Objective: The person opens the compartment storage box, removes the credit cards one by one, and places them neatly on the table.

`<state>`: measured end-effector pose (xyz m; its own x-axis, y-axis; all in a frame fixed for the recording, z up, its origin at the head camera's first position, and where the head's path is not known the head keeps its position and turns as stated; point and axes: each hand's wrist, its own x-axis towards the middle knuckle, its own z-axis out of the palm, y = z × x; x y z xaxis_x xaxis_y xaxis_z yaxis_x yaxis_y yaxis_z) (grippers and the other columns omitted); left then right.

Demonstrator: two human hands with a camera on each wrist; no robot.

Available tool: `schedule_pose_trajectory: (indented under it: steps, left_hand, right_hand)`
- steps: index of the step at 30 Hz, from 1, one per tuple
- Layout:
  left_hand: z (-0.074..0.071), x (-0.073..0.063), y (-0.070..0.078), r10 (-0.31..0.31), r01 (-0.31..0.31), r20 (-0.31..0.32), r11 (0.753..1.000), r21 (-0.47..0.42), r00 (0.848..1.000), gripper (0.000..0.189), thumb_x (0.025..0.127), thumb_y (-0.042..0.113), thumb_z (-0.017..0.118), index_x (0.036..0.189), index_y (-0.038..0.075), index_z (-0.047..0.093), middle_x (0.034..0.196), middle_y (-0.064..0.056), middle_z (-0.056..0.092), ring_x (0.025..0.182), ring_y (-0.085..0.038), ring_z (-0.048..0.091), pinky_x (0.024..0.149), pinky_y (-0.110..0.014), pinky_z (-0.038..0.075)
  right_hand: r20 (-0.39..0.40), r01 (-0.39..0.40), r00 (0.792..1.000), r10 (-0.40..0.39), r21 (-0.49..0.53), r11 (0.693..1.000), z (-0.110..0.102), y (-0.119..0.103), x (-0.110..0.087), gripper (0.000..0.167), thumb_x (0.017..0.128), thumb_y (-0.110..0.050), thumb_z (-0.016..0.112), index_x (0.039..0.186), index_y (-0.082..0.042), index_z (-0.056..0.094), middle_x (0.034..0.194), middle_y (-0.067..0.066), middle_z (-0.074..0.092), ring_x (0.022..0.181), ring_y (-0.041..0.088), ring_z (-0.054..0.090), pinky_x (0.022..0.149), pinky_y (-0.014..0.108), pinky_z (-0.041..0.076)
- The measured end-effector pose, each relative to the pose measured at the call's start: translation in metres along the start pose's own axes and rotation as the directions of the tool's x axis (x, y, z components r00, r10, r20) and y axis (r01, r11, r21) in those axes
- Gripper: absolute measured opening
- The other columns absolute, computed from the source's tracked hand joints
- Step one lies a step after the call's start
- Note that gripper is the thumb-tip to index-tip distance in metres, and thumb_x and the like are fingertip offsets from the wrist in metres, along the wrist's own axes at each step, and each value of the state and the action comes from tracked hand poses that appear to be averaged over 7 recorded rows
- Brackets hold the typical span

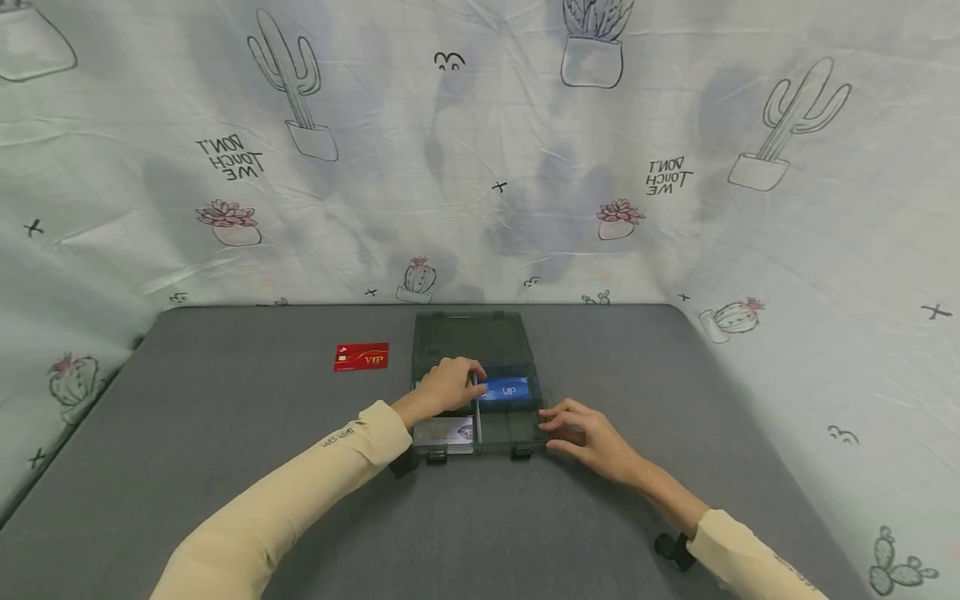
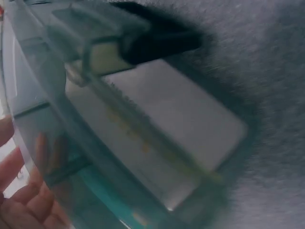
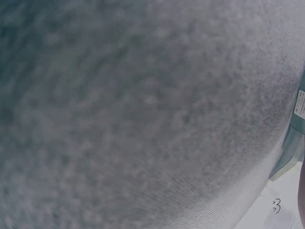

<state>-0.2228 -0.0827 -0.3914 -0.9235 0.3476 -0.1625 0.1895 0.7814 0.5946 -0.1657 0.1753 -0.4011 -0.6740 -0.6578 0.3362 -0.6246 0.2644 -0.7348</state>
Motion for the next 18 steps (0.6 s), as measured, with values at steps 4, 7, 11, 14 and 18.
schedule_pose_trajectory:
  steps: [4, 7, 11, 14, 18]
  left_hand:
    - [0.008, 0.008, 0.006, -0.068, 0.055, 0.085, 0.988, 0.143, 0.994, 0.032, 0.098, 0.031, 0.057, 0.122, 0.011, 0.065, 0.11, -0.012, 0.067, 0.065, -0.022, 0.062, 0.055, -0.033, 0.047]
    - [0.009, 0.012, 0.009, -0.11, 0.086, 0.161, 0.985, 0.149, 0.981, 0.035, 0.101, 0.029, 0.05, 0.132, 0.014, 0.059, 0.12, -0.014, 0.064, 0.049, -0.012, 0.046, 0.05, -0.027, 0.039]
    - [0.007, 0.011, 0.01, -0.087, 0.062, 0.162, 0.987, 0.151, 0.983, 0.035, 0.1, 0.024, 0.052, 0.133, 0.012, 0.057, 0.123, -0.016, 0.062, 0.043, -0.009, 0.033, 0.046, -0.024, 0.031]
    - [0.006, 0.007, 0.012, -0.065, 0.045, 0.091, 0.978, 0.206, 0.994, 0.034, 0.097, 0.024, 0.058, 0.125, 0.005, 0.062, 0.121, -0.017, 0.063, 0.056, -0.017, 0.056, 0.052, -0.029, 0.045]
    - [0.007, 0.006, 0.021, -0.081, 0.056, 0.08, 0.958, 0.281, 0.994, 0.025, 0.097, 0.023, 0.058, 0.107, 0.001, 0.066, 0.092, -0.014, 0.066, 0.065, -0.023, 0.061, 0.058, -0.033, 0.046]
  right_hand:
    - [0.003, 0.005, 1.0, -0.005, -0.012, 1.0, 0.001, -0.001, -0.001, 0.025, 0.077, 0.016, 0.069, 0.101, 0.01, 0.066, 0.11, 0.03, 0.056, 0.099, 0.043, 0.059, 0.078, 0.047, 0.053]
    - [0.007, 0.013, 1.0, -0.013, -0.012, 1.0, 0.002, 0.0, 0.0, 0.025, 0.076, 0.017, 0.069, 0.101, 0.01, 0.066, 0.11, 0.03, 0.056, 0.099, 0.043, 0.058, 0.078, 0.047, 0.053]
    - [0.006, 0.023, 1.0, -0.023, -0.02, 1.0, 0.002, 0.001, 0.0, 0.026, 0.076, 0.017, 0.069, 0.1, 0.011, 0.066, 0.109, 0.029, 0.057, 0.098, 0.043, 0.059, 0.078, 0.048, 0.053]
    - [0.008, 0.026, 1.0, -0.025, -0.03, 0.999, 0.001, 0.0, 0.0, 0.026, 0.075, 0.017, 0.07, 0.1, 0.01, 0.066, 0.109, 0.029, 0.057, 0.098, 0.042, 0.059, 0.077, 0.048, 0.053]
    - [0.003, 0.028, 1.0, -0.028, -0.027, 0.999, 0.001, 0.0, -0.001, 0.026, 0.075, 0.018, 0.07, 0.099, 0.01, 0.065, 0.109, 0.03, 0.056, 0.096, 0.042, 0.06, 0.077, 0.048, 0.053]
